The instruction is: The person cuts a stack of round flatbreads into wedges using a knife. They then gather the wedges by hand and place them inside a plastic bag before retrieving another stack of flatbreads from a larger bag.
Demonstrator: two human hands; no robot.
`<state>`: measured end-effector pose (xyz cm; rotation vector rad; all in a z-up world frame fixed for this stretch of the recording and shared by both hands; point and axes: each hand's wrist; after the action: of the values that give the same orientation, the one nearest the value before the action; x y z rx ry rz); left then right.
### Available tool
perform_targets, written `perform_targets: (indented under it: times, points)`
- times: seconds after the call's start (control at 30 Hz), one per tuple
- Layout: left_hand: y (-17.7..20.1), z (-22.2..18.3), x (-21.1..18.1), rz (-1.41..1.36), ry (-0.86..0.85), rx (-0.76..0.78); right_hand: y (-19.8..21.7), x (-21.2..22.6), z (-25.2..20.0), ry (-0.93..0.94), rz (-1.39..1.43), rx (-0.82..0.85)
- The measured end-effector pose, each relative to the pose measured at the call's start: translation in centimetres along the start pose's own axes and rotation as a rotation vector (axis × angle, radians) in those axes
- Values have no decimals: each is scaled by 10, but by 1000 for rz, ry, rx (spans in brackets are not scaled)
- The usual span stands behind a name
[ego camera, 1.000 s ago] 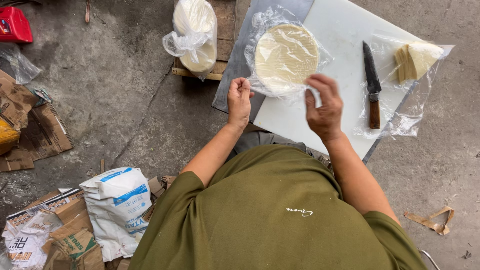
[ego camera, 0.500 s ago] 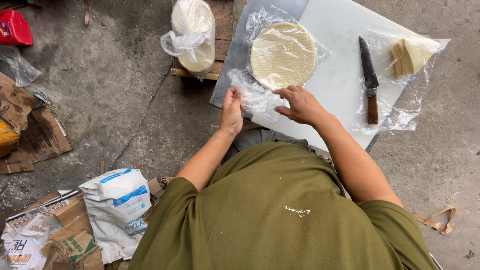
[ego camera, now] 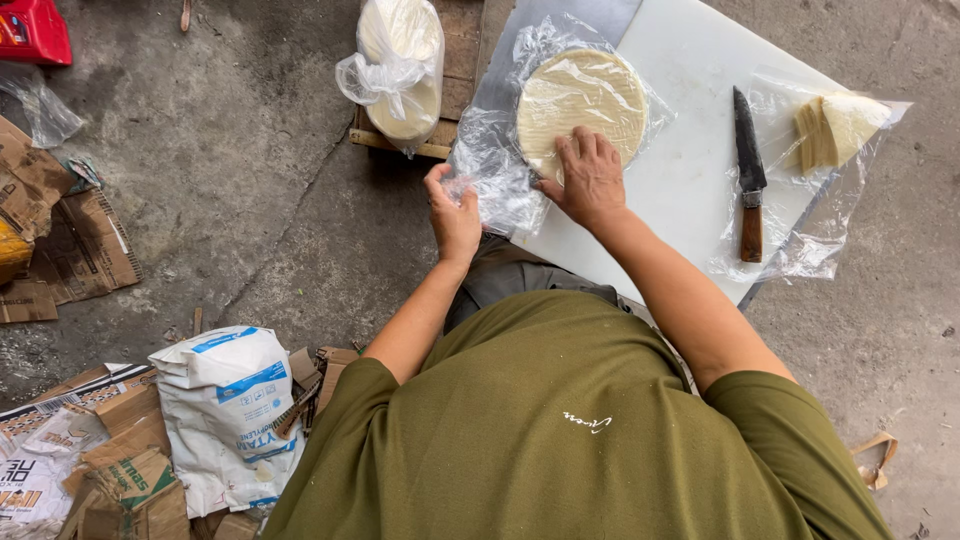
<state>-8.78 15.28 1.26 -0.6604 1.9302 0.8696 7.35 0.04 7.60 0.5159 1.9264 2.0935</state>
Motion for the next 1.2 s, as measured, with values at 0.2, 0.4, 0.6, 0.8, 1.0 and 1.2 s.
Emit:
perform_targets:
  times: [0.2,0.4,0.6,0.8,1.0,1.2]
  points:
    - [10,34,-1,74,-238,-216,-52,3,-1,147,-294,-46]
    - [4,78,-1,73,-310,-250,-33,-33,-8,-322,311,-271]
    - [-29,92,-9,147,-353,235,14,-44,-20,-346,339,-555]
    - [-27,78,-7,391,-630,273,12,-22,-17,-133,196,-407]
    - [-28,69,-12,400,-488,222,-3,-1,-13,-2,186,33]
    - [-15,62,-20,652,-957,-36,2,-5,-122,-230,313,-279]
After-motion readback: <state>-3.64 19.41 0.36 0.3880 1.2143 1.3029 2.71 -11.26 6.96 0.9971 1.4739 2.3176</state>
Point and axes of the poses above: each hand's wrist, its own z-axis towards the middle knuckle, its own y-axis out of the back of the hand, x = y × z, and after that the axes turned 12 degrees about y, right-handed
